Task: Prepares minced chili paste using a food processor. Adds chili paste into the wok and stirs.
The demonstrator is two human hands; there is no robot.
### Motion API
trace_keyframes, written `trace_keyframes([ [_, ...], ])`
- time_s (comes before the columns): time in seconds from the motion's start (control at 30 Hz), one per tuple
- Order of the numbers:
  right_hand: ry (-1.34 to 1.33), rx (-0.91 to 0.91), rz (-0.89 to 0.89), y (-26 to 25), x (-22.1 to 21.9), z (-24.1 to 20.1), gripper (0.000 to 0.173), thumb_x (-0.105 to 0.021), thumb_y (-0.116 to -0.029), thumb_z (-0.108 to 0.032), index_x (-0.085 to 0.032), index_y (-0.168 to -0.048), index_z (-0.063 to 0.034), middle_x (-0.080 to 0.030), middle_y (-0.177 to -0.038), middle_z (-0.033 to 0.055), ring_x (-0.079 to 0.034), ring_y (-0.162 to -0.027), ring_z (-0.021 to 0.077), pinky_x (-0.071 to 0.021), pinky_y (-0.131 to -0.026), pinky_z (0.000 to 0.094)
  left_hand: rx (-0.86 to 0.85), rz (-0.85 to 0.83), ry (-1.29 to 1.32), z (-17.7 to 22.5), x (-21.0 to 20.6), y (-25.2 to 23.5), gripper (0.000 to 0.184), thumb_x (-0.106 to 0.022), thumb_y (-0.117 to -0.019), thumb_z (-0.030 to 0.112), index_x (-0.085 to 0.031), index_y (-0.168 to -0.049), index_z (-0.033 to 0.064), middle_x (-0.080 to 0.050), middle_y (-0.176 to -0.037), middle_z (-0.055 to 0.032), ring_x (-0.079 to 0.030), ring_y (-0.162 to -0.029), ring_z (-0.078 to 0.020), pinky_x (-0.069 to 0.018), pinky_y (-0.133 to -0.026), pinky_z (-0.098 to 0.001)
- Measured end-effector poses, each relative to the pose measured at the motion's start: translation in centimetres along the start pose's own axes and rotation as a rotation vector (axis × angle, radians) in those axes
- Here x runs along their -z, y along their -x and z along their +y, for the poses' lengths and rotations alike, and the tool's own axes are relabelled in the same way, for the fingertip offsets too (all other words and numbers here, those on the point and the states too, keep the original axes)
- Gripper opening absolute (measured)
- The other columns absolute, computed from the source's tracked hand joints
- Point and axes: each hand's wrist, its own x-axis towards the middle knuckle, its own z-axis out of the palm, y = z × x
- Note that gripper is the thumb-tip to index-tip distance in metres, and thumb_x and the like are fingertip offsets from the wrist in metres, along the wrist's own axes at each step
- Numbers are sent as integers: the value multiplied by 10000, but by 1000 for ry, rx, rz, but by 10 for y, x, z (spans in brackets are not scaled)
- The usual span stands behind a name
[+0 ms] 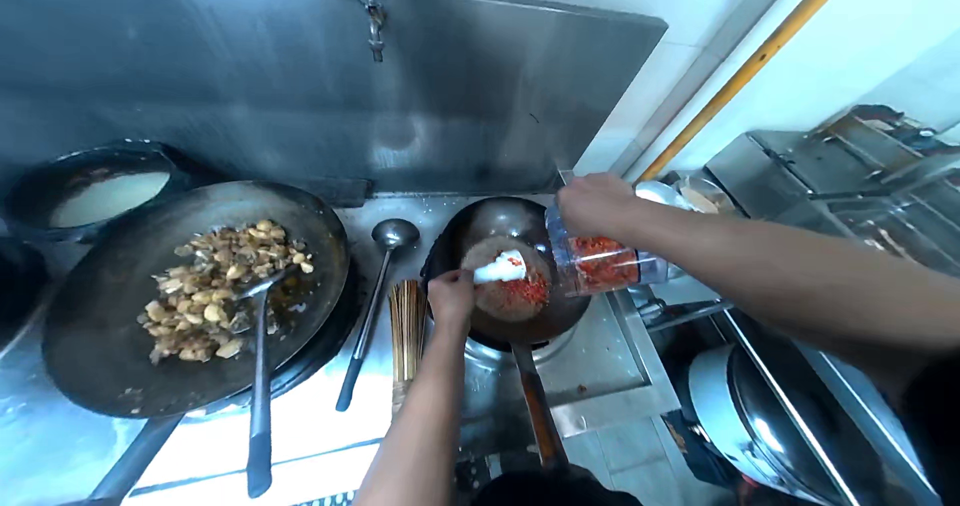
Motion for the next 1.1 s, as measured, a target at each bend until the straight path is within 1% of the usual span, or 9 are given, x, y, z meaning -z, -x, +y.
trace_keyframes([
  [0.1,-48,-28,24,13,2,5,189,-694,-871,-279,-704,-913,-95,-699,-917,157,-698,-895,384,-542,-687,618,123,41,254,3,-2,3,289,-641,-1017,235,-676,-1066,-47,-711,-878,-142,-713,-717,-203,-627,-677,-360],
  [0.2,-69,22,113,20,9,-5,208,-695,-857,-301,-695,-850,-93,-691,-861,150,-693,-844,380,-531,-647,615,96,-21,160,4,-25,3,297,-629,-1010,233,-687,-1034,-58,-726,-878,-157,-713,-707,-215,-620,-671,-380],
  [0.33,-122,31,121,20,10,4,202,-677,-883,-312,-696,-907,-113,-695,-894,129,-697,-875,359,-543,-675,597,124,46,129,4,-21,-6,297,-640,-1008,251,-702,-1023,-39,-733,-911,-157,-729,-738,-229,-631,-699,-398],
  [0.47,-32,90,157,32,19,-5,160,-691,-857,-247,-662,-790,-105,-660,-789,122,-680,-774,355,-518,-602,580,130,35,124,2,-25,-2,294,-625,-1011,242,-686,-1001,-45,-720,-846,-149,-709,-674,-215,-619,-641,-373],
  [0.63,-90,74,130,33,27,-3,147,-668,-891,-264,-704,-919,-124,-690,-877,118,-695,-867,350,-542,-679,587,177,5,3,-1,-36,0,353,-607,-1025,312,-685,-1025,-33,-714,-868,-155,-695,-685,-229,-599,-645,-395],
  [0.8,-10,106,170,30,25,-9,125,-682,-880,-256,-697,-863,-133,-675,-817,103,-687,-793,337,-530,-620,564,201,2,38,1,-39,3,359,-582,-1034,309,-673,-1060,-37,-712,-869,-164,-711,-684,-239,-619,-638,-397],
  [0.9,-64,50,145,24,26,6,200,-684,-891,-303,-697,-903,-104,-690,-875,135,-696,-860,365,-544,-676,603,193,-5,61,2,-36,1,366,-560,-1046,322,-668,-1014,-26,-691,-776,-132,-678,-597,-208,-594,-560,-365],
  [1.03,-14,61,179,29,25,5,163,-680,-871,-278,-697,-857,-116,-676,-812,128,-688,-802,362,-527,-630,589,134,5,-15,1,-35,-4,395,-550,-1050,338,-677,-1058,-36,-699,-822,-154,-690,-651,-234,-605,-626,-407],
  [1.1,-48,59,177,28,23,10,174,-669,-883,-290,-699,-875,-119,-680,-832,130,-689,-825,365,-528,-651,591,117,-35,10,5,-40,0,371,-542,-1067,310,-667,-1111,-36,-701,-889,-167,-704,-703,-234,-617,-672,-401],
])
